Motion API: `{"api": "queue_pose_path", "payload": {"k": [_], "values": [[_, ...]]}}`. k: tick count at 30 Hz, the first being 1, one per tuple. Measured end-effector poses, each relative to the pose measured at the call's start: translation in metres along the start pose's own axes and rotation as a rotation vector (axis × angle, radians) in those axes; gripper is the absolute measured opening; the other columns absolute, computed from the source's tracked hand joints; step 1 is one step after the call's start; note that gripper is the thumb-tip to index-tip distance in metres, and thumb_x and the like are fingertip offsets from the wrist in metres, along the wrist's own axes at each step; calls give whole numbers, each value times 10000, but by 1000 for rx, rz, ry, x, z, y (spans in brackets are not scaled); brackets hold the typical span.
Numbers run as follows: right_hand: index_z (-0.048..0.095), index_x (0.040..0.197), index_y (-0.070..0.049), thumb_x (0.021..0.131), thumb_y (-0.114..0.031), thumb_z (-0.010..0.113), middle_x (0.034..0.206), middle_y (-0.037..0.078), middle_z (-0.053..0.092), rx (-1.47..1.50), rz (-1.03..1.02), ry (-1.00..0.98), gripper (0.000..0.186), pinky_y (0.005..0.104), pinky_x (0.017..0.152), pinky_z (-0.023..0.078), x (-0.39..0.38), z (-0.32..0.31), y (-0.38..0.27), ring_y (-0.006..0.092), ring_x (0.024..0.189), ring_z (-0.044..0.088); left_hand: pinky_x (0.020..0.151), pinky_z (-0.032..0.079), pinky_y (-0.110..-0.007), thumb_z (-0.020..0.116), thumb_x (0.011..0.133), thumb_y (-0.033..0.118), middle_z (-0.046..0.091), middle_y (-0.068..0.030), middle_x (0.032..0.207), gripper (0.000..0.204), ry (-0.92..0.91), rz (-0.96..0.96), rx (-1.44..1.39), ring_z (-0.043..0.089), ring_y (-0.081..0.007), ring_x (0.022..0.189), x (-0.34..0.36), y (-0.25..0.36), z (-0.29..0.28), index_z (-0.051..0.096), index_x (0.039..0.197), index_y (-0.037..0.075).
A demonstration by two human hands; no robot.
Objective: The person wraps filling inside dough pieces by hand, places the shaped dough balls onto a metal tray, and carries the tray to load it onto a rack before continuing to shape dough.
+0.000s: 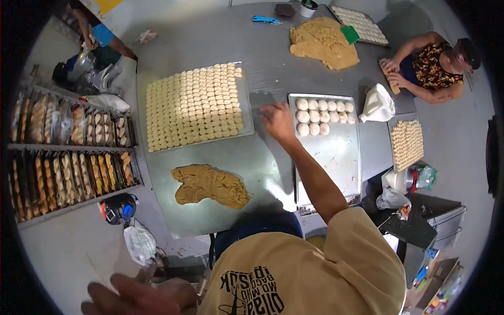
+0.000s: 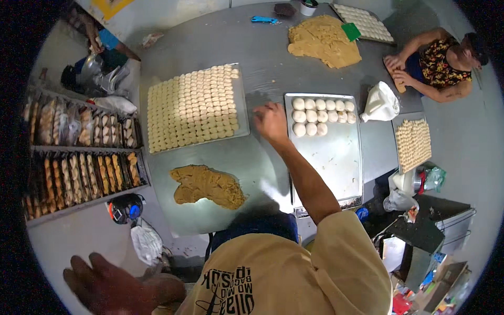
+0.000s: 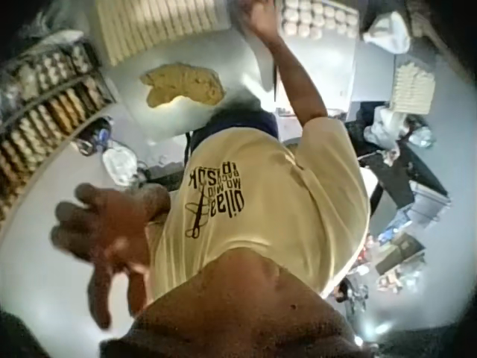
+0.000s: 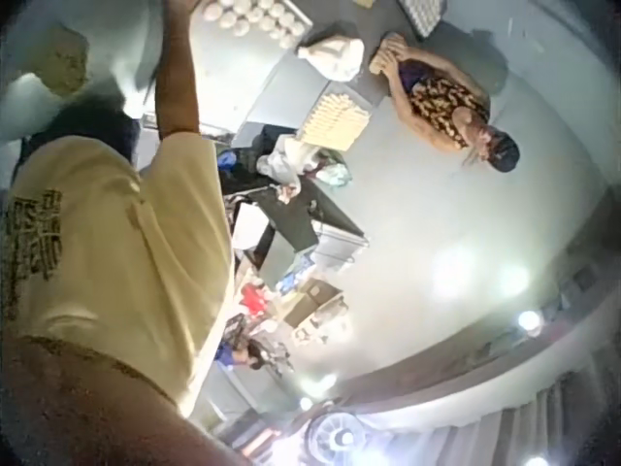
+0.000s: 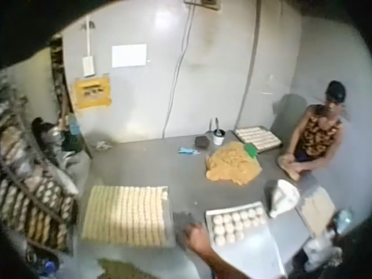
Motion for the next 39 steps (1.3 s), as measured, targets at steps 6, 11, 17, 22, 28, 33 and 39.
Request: {"api": "queue_pose_path", "payload": {"k": [6, 11, 17, 22, 28, 33, 39], "values": [[836, 1062, -170, 845, -159, 809, 1169, 74, 742, -106, -216, -234, 219, 473, 1044, 487, -3, 61, -46, 314, 1209, 582, 1014, 483, -460, 616, 973, 476, 595, -112, 1335, 456, 73, -14, -55, 573, -301, 1166, -5, -48, -2, 648, 1335, 200], [829, 1068, -163, 824, -182, 819, 1147, 61, 741, -184, -314, -212, 245, 477, 1009, 481, -7, 86, -57, 315, 1179, 586, 974, 501, -434, 620, 996, 410, 624, -116, 1290, 424, 96, -30, -86, 601, -285, 1104, -4, -67, 5, 662, 1331, 152], [816, 1021, -140, 809, -191, 826, 1038, 100, 749, -222, -386, -154, 218, 511, 985, 489, -11, 105, -55, 348, 1079, 612, 925, 523, -403, 626, 1025, 331, 659, -120, 1235, 386, 107, -40, -112, 635, -266, 1031, -3, -76, 18, 679, 1326, 94], [791, 968, -103, 838, -127, 820, 967, 90, 759, -21, -95, -94, 135, 443, 869, 529, -10, 95, -48, 282, 999, 669, 885, 542, -377, 631, 1049, 265, 687, -124, 1190, 355, 127, -44, -128, 663, -250, 969, -7, -71, 18, 692, 1322, 46], [751, 1173, -35, 922, -38, 843, 993, 15, 742, 1240, 542, -406, 268, 272, 821, 555, -57, 29, -69, 107, 875, 680, 836, 564, -346, 636, 1077, 185, 722, -128, 1135, 318, 324, -286, -211, 697, -230, 895, -39, -97, 14, 709, 1317, -11], [666, 1390, -18, 925, 79, 777, 1053, 30, 749, 1059, 182, -178, 488, 295, 928, 582, -105, -68, -152, 115, 995, 711, 839, 561, -318, 629, 1141, 231, 772, -72, 1083, 322, 190, -1127, -541, 692, -141, 910, -96, -243, 87, 746, 1293, -29], [710, 1364, -12, 912, 107, 754, 1147, 73, 780, 1108, 128, -113, 470, 327, 1002, 590, -145, -114, -196, 174, 1098, 740, 858, 567, -311, 673, 1123, 204, 785, -89, 1108, 297, -1, -928, -737, 709, -158, 948, -111, -249, 117, 760, 1279, -34]]}}
Point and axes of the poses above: each hand's wrist, its own x-axis towards the middle knuckle, its own z-axis out of the palm, y = z × x, the point moved 6 cm from there along x, towards the middle knuckle
